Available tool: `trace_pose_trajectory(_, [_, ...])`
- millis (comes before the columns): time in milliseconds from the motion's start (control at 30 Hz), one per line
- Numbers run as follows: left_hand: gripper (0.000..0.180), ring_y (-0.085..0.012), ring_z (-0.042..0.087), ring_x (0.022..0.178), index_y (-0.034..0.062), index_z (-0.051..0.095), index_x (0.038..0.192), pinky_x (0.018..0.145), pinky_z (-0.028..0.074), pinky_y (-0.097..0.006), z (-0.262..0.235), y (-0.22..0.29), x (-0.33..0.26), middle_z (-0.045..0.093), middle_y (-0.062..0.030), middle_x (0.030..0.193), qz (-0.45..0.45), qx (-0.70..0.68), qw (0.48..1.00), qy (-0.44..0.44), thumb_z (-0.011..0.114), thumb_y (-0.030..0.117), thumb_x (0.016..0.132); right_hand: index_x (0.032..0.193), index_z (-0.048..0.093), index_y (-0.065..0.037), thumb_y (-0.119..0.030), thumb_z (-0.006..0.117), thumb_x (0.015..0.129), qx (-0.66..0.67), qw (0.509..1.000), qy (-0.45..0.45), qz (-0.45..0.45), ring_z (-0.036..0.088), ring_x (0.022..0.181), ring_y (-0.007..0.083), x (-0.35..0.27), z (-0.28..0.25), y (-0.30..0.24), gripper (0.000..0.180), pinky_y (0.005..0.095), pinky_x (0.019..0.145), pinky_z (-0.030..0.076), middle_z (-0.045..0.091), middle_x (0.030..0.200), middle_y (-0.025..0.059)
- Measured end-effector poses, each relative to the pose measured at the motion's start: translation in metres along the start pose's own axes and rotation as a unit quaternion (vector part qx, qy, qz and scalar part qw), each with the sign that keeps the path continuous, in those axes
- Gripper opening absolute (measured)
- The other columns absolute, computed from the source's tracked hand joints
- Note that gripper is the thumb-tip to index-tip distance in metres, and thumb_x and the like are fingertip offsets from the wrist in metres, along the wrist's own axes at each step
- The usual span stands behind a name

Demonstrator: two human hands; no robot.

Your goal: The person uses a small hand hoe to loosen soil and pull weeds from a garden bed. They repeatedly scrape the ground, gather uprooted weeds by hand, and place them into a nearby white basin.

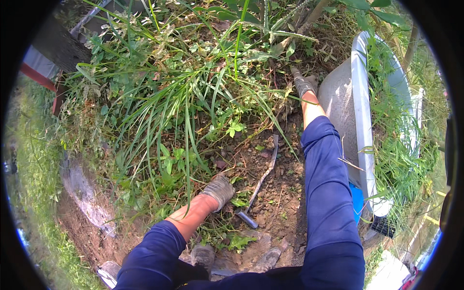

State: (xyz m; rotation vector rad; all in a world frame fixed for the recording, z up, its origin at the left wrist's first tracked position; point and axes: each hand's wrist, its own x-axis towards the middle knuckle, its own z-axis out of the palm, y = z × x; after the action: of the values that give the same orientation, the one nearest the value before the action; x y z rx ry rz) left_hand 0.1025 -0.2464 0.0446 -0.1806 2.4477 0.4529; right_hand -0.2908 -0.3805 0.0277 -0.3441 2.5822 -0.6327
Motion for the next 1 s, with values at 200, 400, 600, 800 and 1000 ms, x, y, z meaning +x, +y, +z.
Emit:
trace_pose_trajectory(200, [0.015, -0.0305, 0.066, 0.081, 0.0060, 0.068, 0.081, 0.093, 0.040, -0.042, -0.005, -0.002, 0.001, 0.068, -0.0130, 0.078, -0.007, -0.086, 0.995, -0.054, 0.053, 0.009, 0.078, 0.144, 0.011, 0.001, -0.066, 0.068, 0.067, -0.076, 0.993, -0.011, 0.086, 0.041, 0.127, 0.0372, 0.022, 0.031, -0.004, 0.117, 0.0470, 0.105, 0.035, 0.037, 0.138, 0.0250])
trace_pose_trajectory(400, [0.013, -0.0311, 0.066, 0.080, 0.0042, 0.067, 0.079, 0.088, 0.042, -0.043, -0.003, -0.004, 0.002, 0.067, -0.0146, 0.077, -0.003, -0.087, 0.996, -0.014, 0.055, 0.006, 0.075, 0.129, 0.053, -0.015, -0.049, 0.062, 0.077, -0.206, 0.976, -0.059, 0.040, 0.048, 0.123, 0.0342, 0.025, 0.029, 0.000, 0.063, 0.0465, 0.100, 0.042, 0.049, 0.135, 0.0137])
trace_pose_trajectory(600, [0.014, -0.0293, 0.066, 0.086, 0.0048, 0.067, 0.082, 0.091, 0.042, -0.042, -0.008, -0.003, -0.005, 0.068, -0.0136, 0.081, -0.015, -0.080, 0.997, 0.001, 0.054, 0.007, 0.077, 0.114, 0.057, 0.000, -0.030, 0.059, 0.081, -0.036, 0.998, 0.031, -0.033, 0.055, 0.115, 0.0347, 0.078, 0.047, 0.036, 0.044, 0.0505, 0.085, 0.048, 0.056, 0.121, 0.0254])
trace_pose_trajectory(800, [0.015, -0.0294, 0.066, 0.087, 0.0043, 0.068, 0.083, 0.091, 0.042, -0.042, -0.003, -0.006, -0.004, 0.068, -0.0143, 0.083, -0.011, -0.079, 0.997, -0.008, 0.054, 0.007, 0.077, 0.108, 0.064, -0.005, -0.039, 0.055, 0.086, 0.116, 0.990, 0.026, 0.079, 0.062, 0.101, 0.0304, 0.119, 0.067, 0.057, 0.042, 0.0431, 0.078, 0.049, 0.065, 0.109, 0.0161])
trace_pose_trajectory(1000, [0.032, -0.0306, 0.067, 0.083, 0.0074, 0.070, 0.084, 0.088, 0.042, -0.050, 0.006, -0.006, 0.002, 0.070, -0.0126, 0.081, 0.025, -0.022, 0.999, -0.002, 0.065, 0.037, 0.075, 0.088, 0.064, 0.002, -0.041, 0.051, 0.089, 0.143, 0.973, 0.103, -0.150, 0.060, 0.077, 0.0358, 0.045, 0.025, 0.029, 0.046, 0.0420, 0.074, 0.045, 0.065, 0.082, 0.0197])
